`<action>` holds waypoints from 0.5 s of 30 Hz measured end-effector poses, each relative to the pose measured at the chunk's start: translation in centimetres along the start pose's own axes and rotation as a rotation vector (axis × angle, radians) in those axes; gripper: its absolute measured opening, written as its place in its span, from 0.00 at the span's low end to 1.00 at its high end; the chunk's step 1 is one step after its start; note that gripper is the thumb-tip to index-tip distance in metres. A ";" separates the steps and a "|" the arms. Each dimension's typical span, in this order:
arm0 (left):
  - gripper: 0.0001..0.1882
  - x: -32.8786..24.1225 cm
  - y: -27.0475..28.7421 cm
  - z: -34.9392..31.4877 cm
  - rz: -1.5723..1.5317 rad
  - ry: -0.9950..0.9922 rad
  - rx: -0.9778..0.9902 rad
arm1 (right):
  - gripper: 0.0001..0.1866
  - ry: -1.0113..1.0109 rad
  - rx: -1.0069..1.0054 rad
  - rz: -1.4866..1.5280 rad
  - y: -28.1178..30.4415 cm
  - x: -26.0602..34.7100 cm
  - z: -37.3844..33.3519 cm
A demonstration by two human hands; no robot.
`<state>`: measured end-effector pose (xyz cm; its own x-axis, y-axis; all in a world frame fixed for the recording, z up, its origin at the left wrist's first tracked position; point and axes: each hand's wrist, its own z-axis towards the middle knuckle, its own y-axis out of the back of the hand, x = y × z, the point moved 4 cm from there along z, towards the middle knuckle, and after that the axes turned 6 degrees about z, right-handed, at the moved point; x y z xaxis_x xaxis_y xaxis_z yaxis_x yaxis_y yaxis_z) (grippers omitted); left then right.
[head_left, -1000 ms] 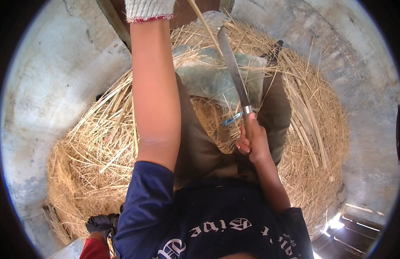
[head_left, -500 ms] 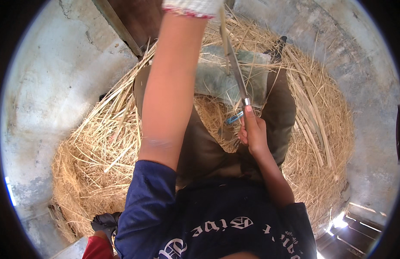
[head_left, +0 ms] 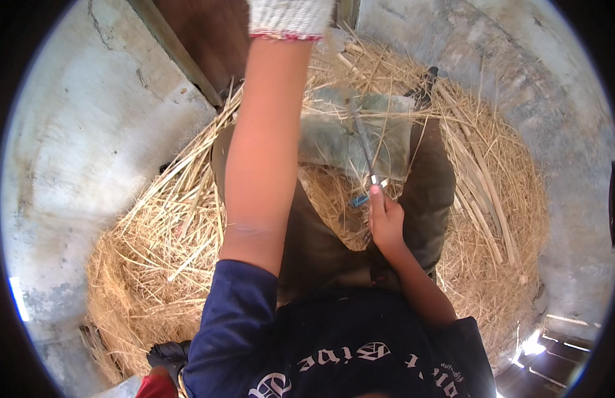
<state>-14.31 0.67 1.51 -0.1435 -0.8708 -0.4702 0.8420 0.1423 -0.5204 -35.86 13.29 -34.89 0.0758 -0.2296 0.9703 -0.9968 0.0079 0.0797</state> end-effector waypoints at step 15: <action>0.13 1.0 2.2 1.6 -0.038 0.033 -0.055 | 0.30 0.640 0.155 0.498 0.8 9.6 -2.5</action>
<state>-11.81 -0.65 1.06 -0.1930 -0.8601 -0.4722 0.8060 0.1355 -0.5762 -35.90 13.54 -24.97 -0.4230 0.3641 0.8298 -0.9060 -0.1833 -0.3815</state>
